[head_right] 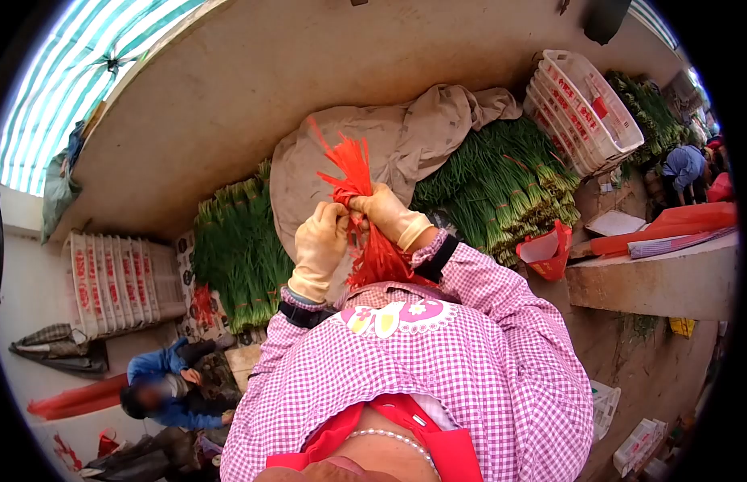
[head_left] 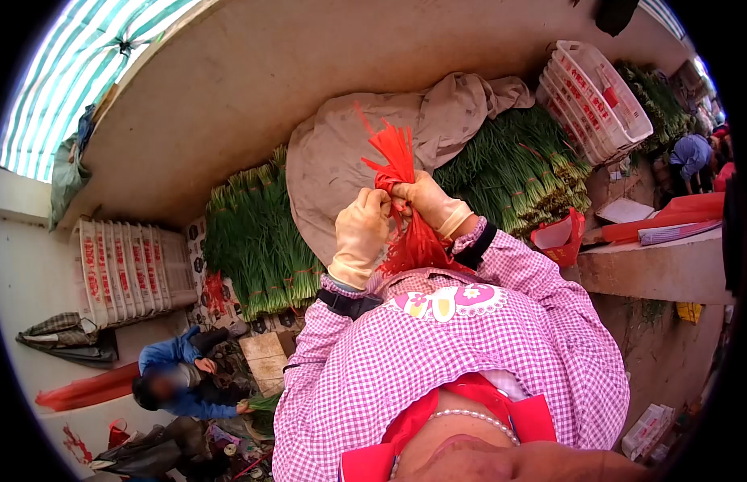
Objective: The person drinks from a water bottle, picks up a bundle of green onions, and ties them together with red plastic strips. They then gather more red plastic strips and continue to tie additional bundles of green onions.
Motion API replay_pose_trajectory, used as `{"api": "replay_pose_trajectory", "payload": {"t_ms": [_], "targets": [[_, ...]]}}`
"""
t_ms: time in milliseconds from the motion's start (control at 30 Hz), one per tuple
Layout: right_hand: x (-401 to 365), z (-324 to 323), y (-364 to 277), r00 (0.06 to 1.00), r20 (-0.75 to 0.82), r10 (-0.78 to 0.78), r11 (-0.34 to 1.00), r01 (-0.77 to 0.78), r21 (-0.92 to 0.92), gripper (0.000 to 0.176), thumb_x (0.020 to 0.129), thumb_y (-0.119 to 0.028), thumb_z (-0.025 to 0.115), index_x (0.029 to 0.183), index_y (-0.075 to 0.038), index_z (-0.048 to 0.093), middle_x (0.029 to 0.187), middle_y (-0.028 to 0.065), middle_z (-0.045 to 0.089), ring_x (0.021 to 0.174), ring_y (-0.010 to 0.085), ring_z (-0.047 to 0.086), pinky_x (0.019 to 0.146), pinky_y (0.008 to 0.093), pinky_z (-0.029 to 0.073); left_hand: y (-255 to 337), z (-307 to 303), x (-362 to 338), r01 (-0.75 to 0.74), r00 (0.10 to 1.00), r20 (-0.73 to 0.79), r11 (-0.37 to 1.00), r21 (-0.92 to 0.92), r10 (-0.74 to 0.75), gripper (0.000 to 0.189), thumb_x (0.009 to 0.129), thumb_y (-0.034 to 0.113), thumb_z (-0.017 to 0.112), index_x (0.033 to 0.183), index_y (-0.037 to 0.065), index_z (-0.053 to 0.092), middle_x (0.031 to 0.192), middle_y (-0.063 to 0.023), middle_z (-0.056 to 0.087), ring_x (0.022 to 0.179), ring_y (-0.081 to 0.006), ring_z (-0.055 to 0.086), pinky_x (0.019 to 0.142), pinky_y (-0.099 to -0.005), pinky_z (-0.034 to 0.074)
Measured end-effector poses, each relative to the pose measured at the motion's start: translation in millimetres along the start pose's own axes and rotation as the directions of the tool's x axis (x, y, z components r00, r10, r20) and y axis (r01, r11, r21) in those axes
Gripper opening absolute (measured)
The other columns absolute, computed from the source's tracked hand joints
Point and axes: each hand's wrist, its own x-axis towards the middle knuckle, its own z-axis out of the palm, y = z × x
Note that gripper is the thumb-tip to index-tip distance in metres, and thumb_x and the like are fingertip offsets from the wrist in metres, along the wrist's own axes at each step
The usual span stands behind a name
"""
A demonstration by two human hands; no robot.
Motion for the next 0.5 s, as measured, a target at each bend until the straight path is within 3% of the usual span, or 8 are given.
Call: {"api": "replay_pose_trajectory", "payload": {"t_ms": [100, 167, 400, 467, 500], "targets": [[2, -2, 3, 1.000, -0.005, 0.006, 1.000, -0.006, 0.030, 0.015, 0.092, -0.012, 0.056, 0.082, -0.001, 0.060, 0.060, 0.0022, 0.055, 0.047, 0.0115, 0.047, 0.044, 0.0248, 0.037, 5, -3, -3, 0.028, 0.998, 0.065, 1.000, 0.006, -0.028, 0.009, 0.083, 0.013, 0.063, 0.090, 0.009, 0.058, 0.090, -0.0058, 0.059, 0.075, -0.0300, 0.062, 0.061, -0.0396, 0.050], [3, -2, 3, 0.989, -0.142, 0.045, 0.998, -0.037, 0.054, 0.017, 0.093, -0.013, 0.055, 0.082, 0.000, 0.060, 0.062, 0.0033, 0.057, 0.048, 0.0118, 0.049, 0.045, 0.0254, 0.040, 9, -9, -4, 0.044, 0.993, 0.110, 0.999, -0.021, -0.041, 0.010, 0.082, 0.012, 0.063, 0.090, 0.009, 0.057, 0.094, -0.0062, 0.059, 0.077, -0.0301, 0.062, 0.061, -0.0393, 0.050], [8, -16, 12, 0.992, -0.124, 0.030, 0.991, -0.013, 0.134, 0.020, 0.095, -0.019, 0.053, 0.087, -0.002, 0.062, 0.063, 0.0034, 0.056, 0.050, 0.0123, 0.050, 0.047, 0.0258, 0.043, 17, -17, -4, -0.043, 0.995, 0.084, 0.978, -0.205, 0.061, 0.010, 0.081, 0.004, 0.061, 0.088, 0.006, 0.055, 0.101, -0.0084, 0.059, 0.078, -0.0305, 0.061, 0.063, -0.0370, 0.050], [6, -21, 14, 0.995, 0.086, 0.047, 0.925, -0.076, 0.372, 0.023, 0.097, -0.023, 0.049, 0.095, -0.003, 0.061, 0.061, 0.0017, 0.052, 0.051, 0.0121, 0.049, 0.049, 0.0254, 0.044, 19, -18, -4, -0.046, 0.993, 0.098, 0.975, -0.216, 0.069, 0.009, 0.081, 0.004, 0.061, 0.088, 0.006, 0.055, 0.101, -0.0085, 0.059, 0.078, -0.0304, 0.061, 0.064, -0.0367, 0.050], [5, -20, 14, 0.995, 0.083, 0.047, 0.925, -0.075, 0.372, 0.023, 0.097, -0.023, 0.049, 0.095, -0.003, 0.061, 0.061, 0.0017, 0.052, 0.051, 0.0121, 0.049, 0.049, 0.0254, 0.044, 21, -18, -4, -0.058, 0.994, 0.081, 0.976, -0.210, 0.077, 0.009, 0.081, 0.003, 0.061, 0.088, 0.005, 0.055, 0.101, -0.0088, 0.060, 0.079, -0.0301, 0.061, 0.064, -0.0365, 0.050]]}}
